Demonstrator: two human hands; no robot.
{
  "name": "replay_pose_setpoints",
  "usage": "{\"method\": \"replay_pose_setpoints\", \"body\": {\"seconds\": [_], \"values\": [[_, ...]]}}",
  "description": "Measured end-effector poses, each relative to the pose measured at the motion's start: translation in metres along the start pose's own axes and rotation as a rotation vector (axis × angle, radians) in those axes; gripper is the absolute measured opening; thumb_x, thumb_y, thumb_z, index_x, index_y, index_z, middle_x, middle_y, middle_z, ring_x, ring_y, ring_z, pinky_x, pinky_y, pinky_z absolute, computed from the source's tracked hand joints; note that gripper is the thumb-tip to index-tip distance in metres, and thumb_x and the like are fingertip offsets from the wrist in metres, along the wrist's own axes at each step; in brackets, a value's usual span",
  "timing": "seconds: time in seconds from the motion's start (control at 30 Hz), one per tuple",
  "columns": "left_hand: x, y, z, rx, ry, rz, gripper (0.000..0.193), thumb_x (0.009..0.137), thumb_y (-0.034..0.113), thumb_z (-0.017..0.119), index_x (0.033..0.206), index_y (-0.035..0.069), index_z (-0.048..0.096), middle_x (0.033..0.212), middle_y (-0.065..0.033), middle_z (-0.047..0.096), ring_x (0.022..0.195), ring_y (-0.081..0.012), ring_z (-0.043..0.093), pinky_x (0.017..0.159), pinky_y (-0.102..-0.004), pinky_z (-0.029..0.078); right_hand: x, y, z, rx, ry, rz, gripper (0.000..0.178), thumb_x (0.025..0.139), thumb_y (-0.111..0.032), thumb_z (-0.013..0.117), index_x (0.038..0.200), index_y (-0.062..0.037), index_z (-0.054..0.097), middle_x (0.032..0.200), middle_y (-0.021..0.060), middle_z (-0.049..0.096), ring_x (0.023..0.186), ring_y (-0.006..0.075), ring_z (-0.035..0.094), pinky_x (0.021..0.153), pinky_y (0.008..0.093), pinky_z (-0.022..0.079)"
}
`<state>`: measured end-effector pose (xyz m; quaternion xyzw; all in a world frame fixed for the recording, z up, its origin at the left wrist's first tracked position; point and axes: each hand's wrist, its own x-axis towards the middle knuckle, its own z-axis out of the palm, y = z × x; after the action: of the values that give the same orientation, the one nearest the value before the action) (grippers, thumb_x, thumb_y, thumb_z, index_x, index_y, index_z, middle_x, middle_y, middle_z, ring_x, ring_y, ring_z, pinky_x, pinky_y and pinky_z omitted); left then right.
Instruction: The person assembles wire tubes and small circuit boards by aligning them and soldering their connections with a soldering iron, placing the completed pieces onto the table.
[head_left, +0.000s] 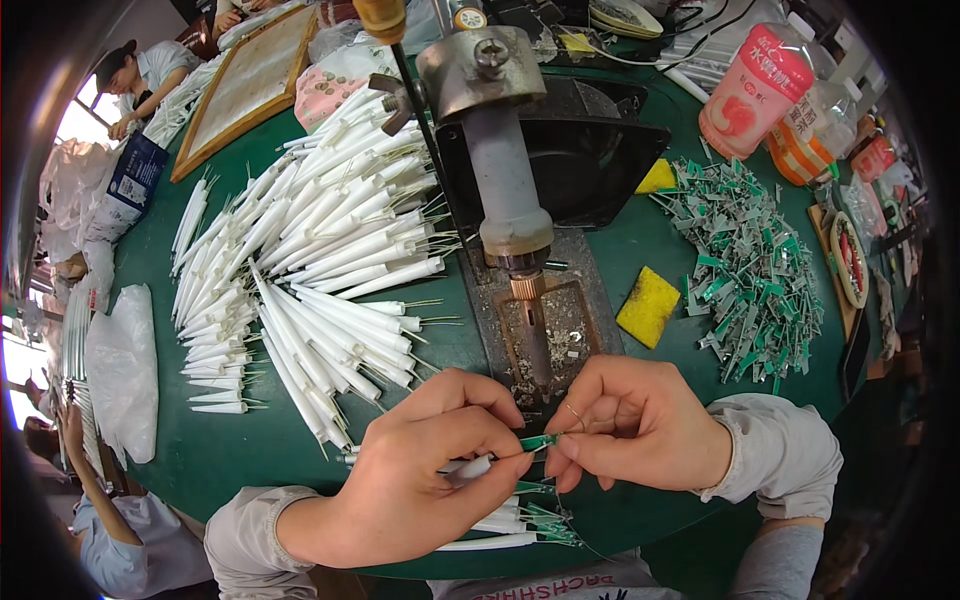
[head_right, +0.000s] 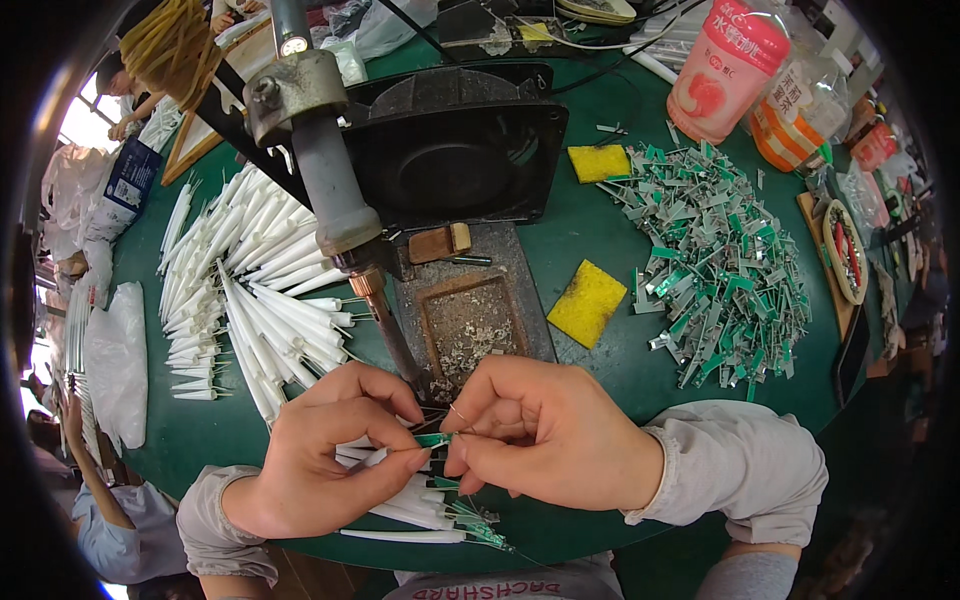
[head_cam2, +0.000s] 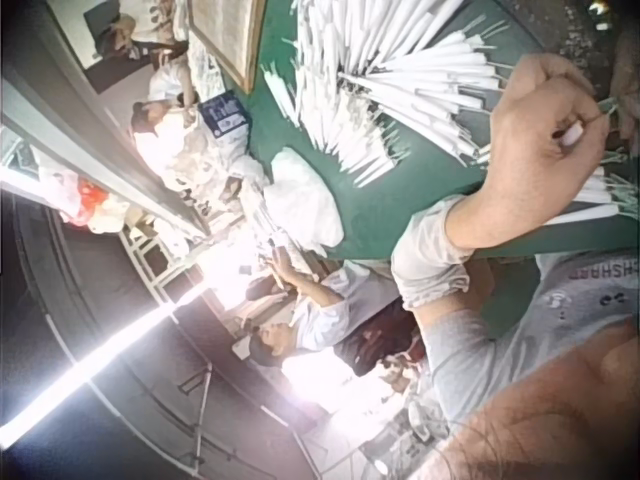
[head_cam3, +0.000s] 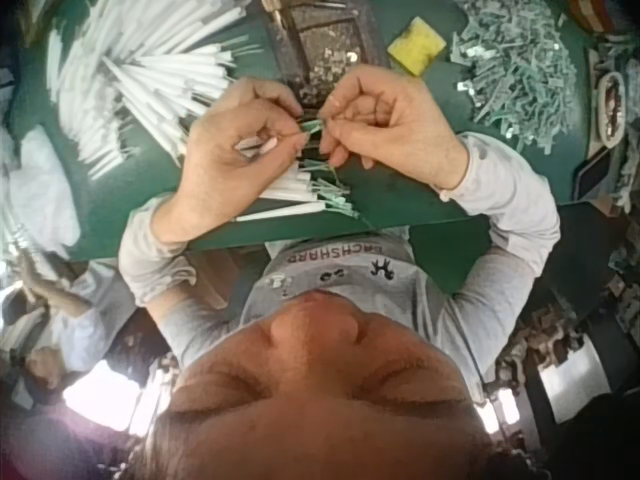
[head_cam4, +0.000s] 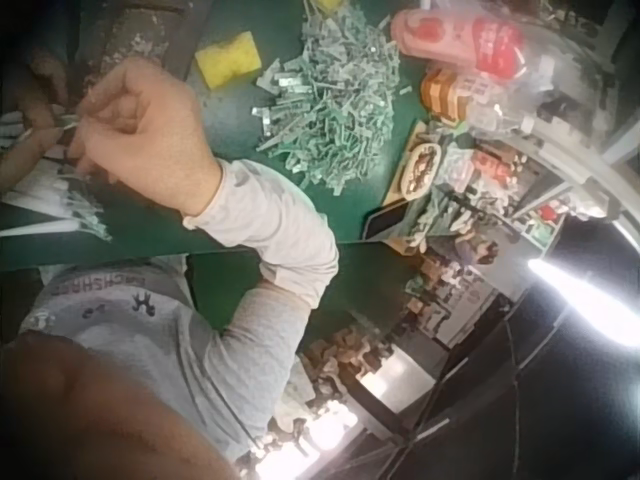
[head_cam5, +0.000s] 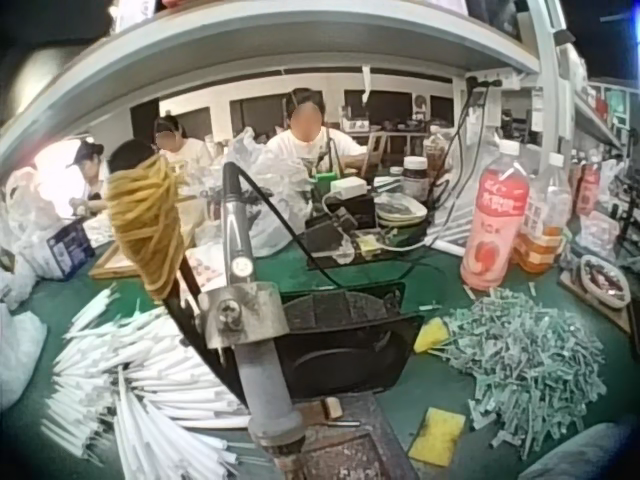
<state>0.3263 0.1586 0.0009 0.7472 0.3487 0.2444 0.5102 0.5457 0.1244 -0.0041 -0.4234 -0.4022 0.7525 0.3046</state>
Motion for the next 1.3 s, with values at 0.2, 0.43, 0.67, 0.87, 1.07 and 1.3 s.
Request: {"method": "replay_pose_setpoints", "body": {"seconds": [0.2, 0.43, 0.67, 0.87, 1.07, 1.3], "values": [[-0.001, -0.002, 0.001, -0.016, -0.011, 0.003, 0.010, 0.073, -0.003, 0.072, 0.080, 0.002, 0.066, 0.097, -0.0113, 0.060, 0.082, -0.0157, 0.059, 0.069, -0.0264, 0.048, 0.001, 0.002, 0.000, 0.017, -0.015, 0.001, 0.013, 0.088, -0.001, 0.057, 0.099, -0.0011, 0.051, 0.085, 0.0090, 0.067, 0.075, 0.0117, 0.067, 0.053, 0.0186, 0.046], [0.001, -0.002, 0.001, -0.068, 0.011, -0.010, 0.008, 0.077, -0.002, 0.070, 0.081, 0.002, 0.064, 0.093, -0.0122, 0.064, 0.081, -0.0178, 0.062, 0.071, -0.0283, 0.049, 0.002, 0.001, -0.001, 0.009, -0.018, -0.049, 0.009, 0.090, 0.001, 0.055, 0.098, 0.0024, 0.051, 0.085, 0.0143, 0.068, 0.076, 0.0182, 0.070, 0.049, 0.0202, 0.049], [0.000, -0.003, 0.001, -0.248, -0.026, -0.133, 0.004, 0.082, -0.004, 0.066, 0.086, -0.004, 0.063, 0.098, -0.0132, 0.063, 0.085, -0.0148, 0.062, 0.075, -0.0267, 0.050, 0.003, 0.003, -0.001, 0.014, -0.012, -0.109, 0.010, 0.090, 0.001, 0.056, 0.099, 0.0029, 0.050, 0.087, 0.0145, 0.068, 0.078, 0.0185, 0.069, 0.050, 0.0204, 0.049], [0.005, -0.006, 0.000, -0.345, -0.023, -0.172, 0.006, 0.083, -0.005, 0.065, 0.089, -0.006, 0.064, 0.099, -0.0131, 0.061, 0.085, -0.0130, 0.060, 0.074, -0.0253, 0.049, 0.004, -0.002, -0.002, -0.024, 0.021, -0.128, 0.012, 0.091, -0.002, 0.054, 0.101, 0.0012, 0.047, 0.086, 0.0165, 0.067, 0.076, 0.0195, 0.069, 0.051, 0.0211, 0.049], [0.010, -0.007, 0.000, -0.429, 0.059, -0.167, 0.006, 0.081, -0.008, 0.065, 0.086, -0.005, 0.065, 0.100, -0.0107, 0.059, 0.083, -0.0107, 0.058, 0.071, -0.0227, 0.048, 0.000, 0.001, -0.002, 0.052, 0.089, -0.206, 0.009, 0.093, -0.007, 0.054, 0.096, -0.0026, 0.047, 0.075, 0.0058, 0.063, 0.061, 0.0068, 0.058, 0.052, 0.0172, 0.043], [0.014, -0.005, 0.002, -0.499, 0.100, -0.178, 0.006, 0.080, -0.009, 0.066, 0.084, -0.004, 0.065, 0.100, -0.0087, 0.059, 0.081, -0.0083, 0.057, 0.066, -0.0204, 0.045, 0.001, 0.003, 0.000, -0.113, 0.050, -0.248, 0.010, 0.093, -0.008, 0.056, 0.095, -0.0024, 0.048, 0.071, 0.0033, 0.060, 0.058, 0.0042, 0.054, 0.051, 0.0165, 0.040]]}}
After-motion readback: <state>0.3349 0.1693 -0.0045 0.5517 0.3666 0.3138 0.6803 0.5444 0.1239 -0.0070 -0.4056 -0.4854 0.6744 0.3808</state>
